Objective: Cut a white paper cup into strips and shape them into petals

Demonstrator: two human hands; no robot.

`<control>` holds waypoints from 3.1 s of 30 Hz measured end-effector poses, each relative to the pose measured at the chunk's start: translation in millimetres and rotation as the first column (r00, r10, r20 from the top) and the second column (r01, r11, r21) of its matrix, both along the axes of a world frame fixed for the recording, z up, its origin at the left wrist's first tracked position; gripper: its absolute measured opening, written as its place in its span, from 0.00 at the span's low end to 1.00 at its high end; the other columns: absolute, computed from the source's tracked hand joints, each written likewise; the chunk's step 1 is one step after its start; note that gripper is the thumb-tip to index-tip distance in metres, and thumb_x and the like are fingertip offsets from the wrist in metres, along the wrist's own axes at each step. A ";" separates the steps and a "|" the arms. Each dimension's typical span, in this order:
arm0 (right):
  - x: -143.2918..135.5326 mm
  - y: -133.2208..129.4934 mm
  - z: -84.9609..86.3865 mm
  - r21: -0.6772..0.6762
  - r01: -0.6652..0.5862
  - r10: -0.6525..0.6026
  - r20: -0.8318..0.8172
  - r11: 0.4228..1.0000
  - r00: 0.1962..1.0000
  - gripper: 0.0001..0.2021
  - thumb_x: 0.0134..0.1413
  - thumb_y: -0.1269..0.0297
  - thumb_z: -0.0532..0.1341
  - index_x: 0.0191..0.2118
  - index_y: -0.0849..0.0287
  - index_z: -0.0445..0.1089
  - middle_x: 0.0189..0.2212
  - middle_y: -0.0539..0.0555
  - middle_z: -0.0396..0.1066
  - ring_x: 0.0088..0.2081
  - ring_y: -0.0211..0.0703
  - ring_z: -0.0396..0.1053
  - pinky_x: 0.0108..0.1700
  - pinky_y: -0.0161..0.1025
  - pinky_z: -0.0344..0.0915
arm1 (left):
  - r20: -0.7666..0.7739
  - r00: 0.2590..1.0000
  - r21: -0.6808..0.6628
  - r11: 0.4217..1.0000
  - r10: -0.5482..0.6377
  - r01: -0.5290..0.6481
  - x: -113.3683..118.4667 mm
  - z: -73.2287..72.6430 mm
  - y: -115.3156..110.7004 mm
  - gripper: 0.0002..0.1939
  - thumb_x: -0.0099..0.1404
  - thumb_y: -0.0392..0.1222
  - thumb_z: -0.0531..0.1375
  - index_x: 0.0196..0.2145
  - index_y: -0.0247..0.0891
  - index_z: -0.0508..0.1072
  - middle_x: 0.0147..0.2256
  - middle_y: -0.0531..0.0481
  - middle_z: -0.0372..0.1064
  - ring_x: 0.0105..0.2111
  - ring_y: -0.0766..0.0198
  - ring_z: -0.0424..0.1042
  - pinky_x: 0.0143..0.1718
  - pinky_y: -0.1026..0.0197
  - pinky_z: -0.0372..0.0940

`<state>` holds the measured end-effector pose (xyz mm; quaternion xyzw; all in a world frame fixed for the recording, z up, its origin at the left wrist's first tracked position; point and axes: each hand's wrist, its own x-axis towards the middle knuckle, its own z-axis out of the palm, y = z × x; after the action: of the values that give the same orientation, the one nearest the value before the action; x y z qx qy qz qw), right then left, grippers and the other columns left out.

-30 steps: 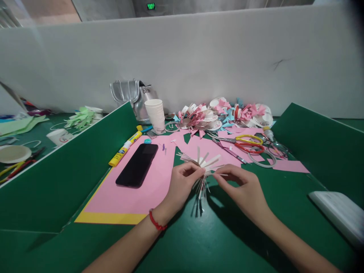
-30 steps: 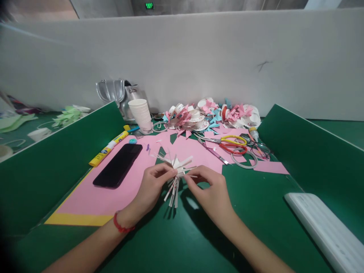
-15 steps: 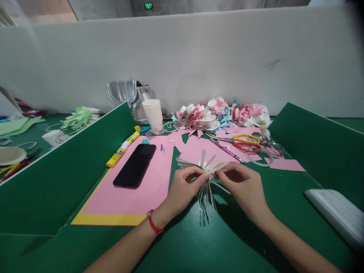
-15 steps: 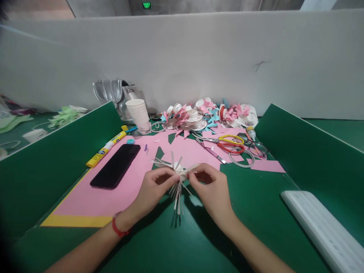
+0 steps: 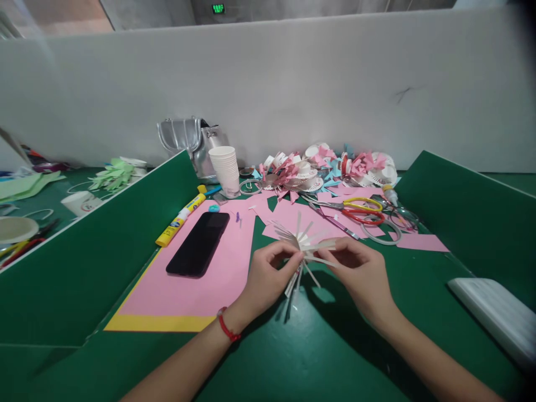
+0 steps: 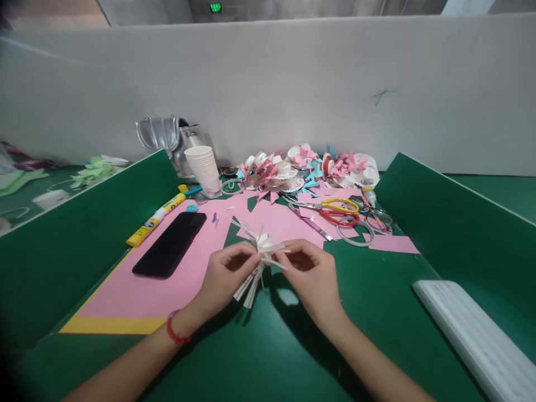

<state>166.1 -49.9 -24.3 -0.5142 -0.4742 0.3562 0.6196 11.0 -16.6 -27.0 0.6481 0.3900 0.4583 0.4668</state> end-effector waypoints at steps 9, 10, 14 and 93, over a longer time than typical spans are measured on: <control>-0.7 2.8 -5.3 -0.022 -0.176 0.172 -0.102 0.984 0.980 0.10 0.50 0.54 0.67 0.30 0.56 0.75 0.28 0.54 0.79 0.32 0.48 0.78 0.38 0.42 0.76 | 0.075 0.994 -0.040 0.996 0.081 -0.079 1.1 -1.2 0.3 0.08 0.58 0.40 0.61 0.23 0.35 0.69 0.24 0.52 0.68 0.26 0.69 0.66 0.30 0.67 0.63; -2.0 2.4 -4.7 -0.021 -0.190 0.188 -0.085 0.982 0.979 0.09 0.47 0.57 0.69 0.30 0.56 0.76 0.29 0.54 0.79 0.33 0.48 0.78 0.39 0.41 0.76 | 0.079 0.993 -0.046 0.996 0.083 -0.080 1.0 -0.6 0.0 0.09 0.57 0.40 0.61 0.23 0.35 0.69 0.24 0.52 0.68 0.26 0.69 0.66 0.30 0.67 0.63; -6.2 -0.1 -2.4 0.011 -0.240 0.240 -0.036 0.971 0.970 0.09 0.40 0.68 0.72 0.32 0.55 0.79 0.32 0.52 0.80 0.37 0.48 0.77 0.43 0.40 0.74 | 0.111 0.988 -0.075 0.992 0.109 -0.102 0.4 -0.2 0.2 0.08 0.56 0.40 0.61 0.22 0.35 0.69 0.23 0.53 0.67 0.25 0.68 0.66 0.30 0.66 0.63; -2.8 -4.5 8.2 0.035 -0.008 0.000 0.218 0.999 0.976 0.04 0.43 0.68 0.66 0.22 0.56 0.73 0.20 0.51 0.78 0.24 0.45 0.76 0.29 0.39 0.75 | 0.047 0.998 -0.095 0.995 -0.032 0.036 1.8 9.7 -9.1 0.10 0.58 0.41 0.61 0.22 0.35 0.71 0.22 0.52 0.65 0.25 0.68 0.63 0.28 0.66 0.59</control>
<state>163.4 -54.4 -16.1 -0.5381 -0.5466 0.2902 0.5723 12.8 -25.7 -17.3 0.6207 0.3898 0.4457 0.5139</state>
